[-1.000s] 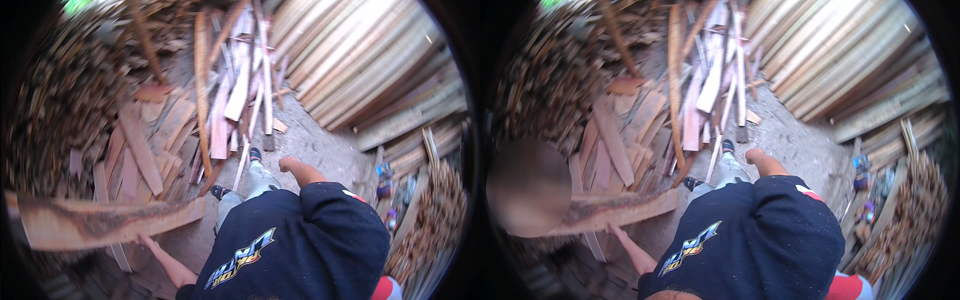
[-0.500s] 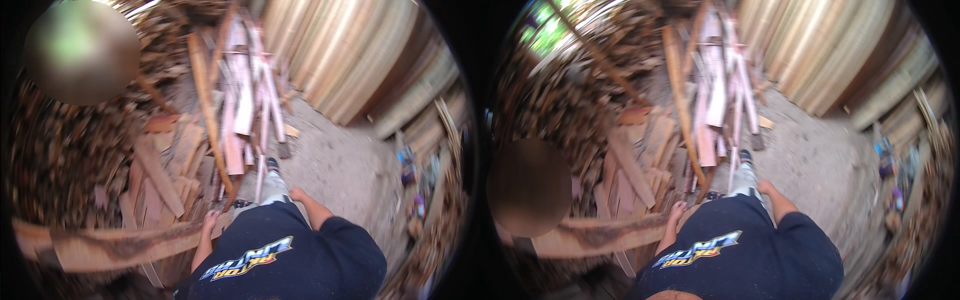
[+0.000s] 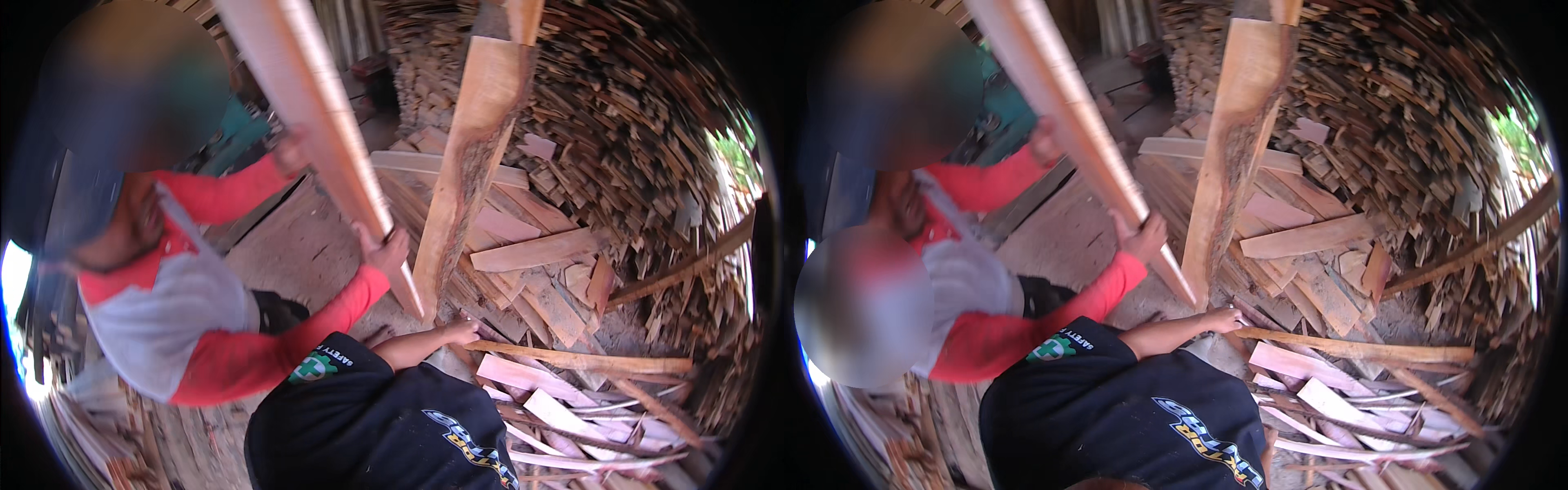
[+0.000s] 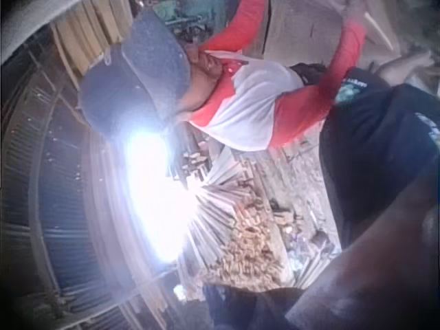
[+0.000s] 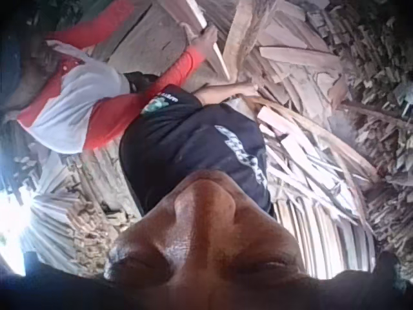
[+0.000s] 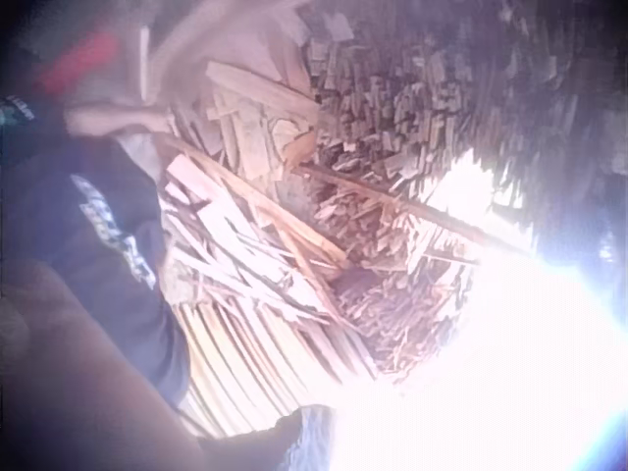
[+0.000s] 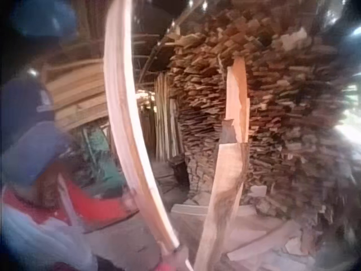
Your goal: The person picks up thin wooden planks from a pile by hand and moves them to a vertical stack. The person handles the items one at a time and places them upright against other lumber.
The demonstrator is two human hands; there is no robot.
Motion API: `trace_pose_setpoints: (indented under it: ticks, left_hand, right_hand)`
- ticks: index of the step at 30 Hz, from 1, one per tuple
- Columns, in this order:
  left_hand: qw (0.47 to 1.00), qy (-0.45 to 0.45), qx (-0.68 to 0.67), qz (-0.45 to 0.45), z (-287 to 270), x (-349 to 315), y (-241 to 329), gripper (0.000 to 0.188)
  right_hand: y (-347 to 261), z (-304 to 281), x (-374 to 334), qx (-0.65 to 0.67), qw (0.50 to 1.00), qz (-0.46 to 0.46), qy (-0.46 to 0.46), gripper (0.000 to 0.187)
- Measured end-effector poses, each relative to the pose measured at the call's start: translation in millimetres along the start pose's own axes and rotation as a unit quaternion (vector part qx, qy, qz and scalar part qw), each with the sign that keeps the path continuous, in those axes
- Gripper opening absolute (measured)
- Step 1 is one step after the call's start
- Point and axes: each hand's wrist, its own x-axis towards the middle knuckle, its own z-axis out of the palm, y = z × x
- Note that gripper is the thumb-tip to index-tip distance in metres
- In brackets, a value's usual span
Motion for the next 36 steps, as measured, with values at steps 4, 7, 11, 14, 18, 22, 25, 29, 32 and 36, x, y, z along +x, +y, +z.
trace_pose_setpoints:
  ticks: [4, 7, 11, 14, 18, 22, 25, 29, 32, 36]
  left_hand:
    - [0.997, 0.014, -0.008, -0.077, 64.0, -78.4, -34.3, 0.037]
    - [0.987, 0.027, -0.026, -0.154, 97.8, -121.5, -47.7, 0.035]
    - [0.945, 0.007, -0.137, -0.297, 141.6, -200.6, -55.2, 0.043]
    - [0.937, 0.103, -0.123, -0.31, 181.8, -267.9, -89.4, 0.048]
    - [0.988, -0.03, -0.063, -0.139, 175.5, -245.4, -126.6, 0.046]
    - [0.957, -0.022, -0.151, -0.247, 152.4, -218.8, -85.7, 0.041]
    - [0.969, 0.067, -0.097, -0.216, 118.5, -184.8, -55.7, 0.044]
    - [0.963, 0.151, -0.129, -0.182, 88.3, -159.3, -60.5, 0.04]
    - [0.966, 0.13, -0.113, -0.192, 88.9, -149.9, -60.6, 0.04]
    - [0.968, 0.058, -0.08, -0.232, 97.8, -178.3, -57.1, 0.038]
  right_hand:
    - [-8.9, -87.7, 27.6, 0.028, 0.998, -0.036, -0.038, 0.017]
    - [14.2, -142.3, 98.4, 0.015, 0.996, -0.001, -0.087, 0.02]
    - [-40.8, -151.1, 87.6, -0.106, 0.99, -0.083, -0.039, 0.024]
    - [-40.5, -112.4, 127.8, -0.175, 0.981, -0.074, -0.041, 0.029]
    - [-12.0, -64.5, 203.3, -0.359, 0.861, -0.356, 0.063, 0.022]
    - [-20.4, -40.9, 146.2, -0.317, 0.902, -0.293, -0.029, 0.022]
    - [-34.6, -46.0, 108.1, -0.262, 0.939, -0.207, -0.087, 0.029]
    - [-54.0, -39.1, 79.6, -0.242, 0.946, -0.182, -0.119, 0.042]
    - [-59.8, -43.1, 75.3, -0.225, 0.95, -0.19, -0.107, 0.052]
    - [-80.5, -39.9, 83.8, -0.264, 0.904, -0.335, 0.025, 0.031]
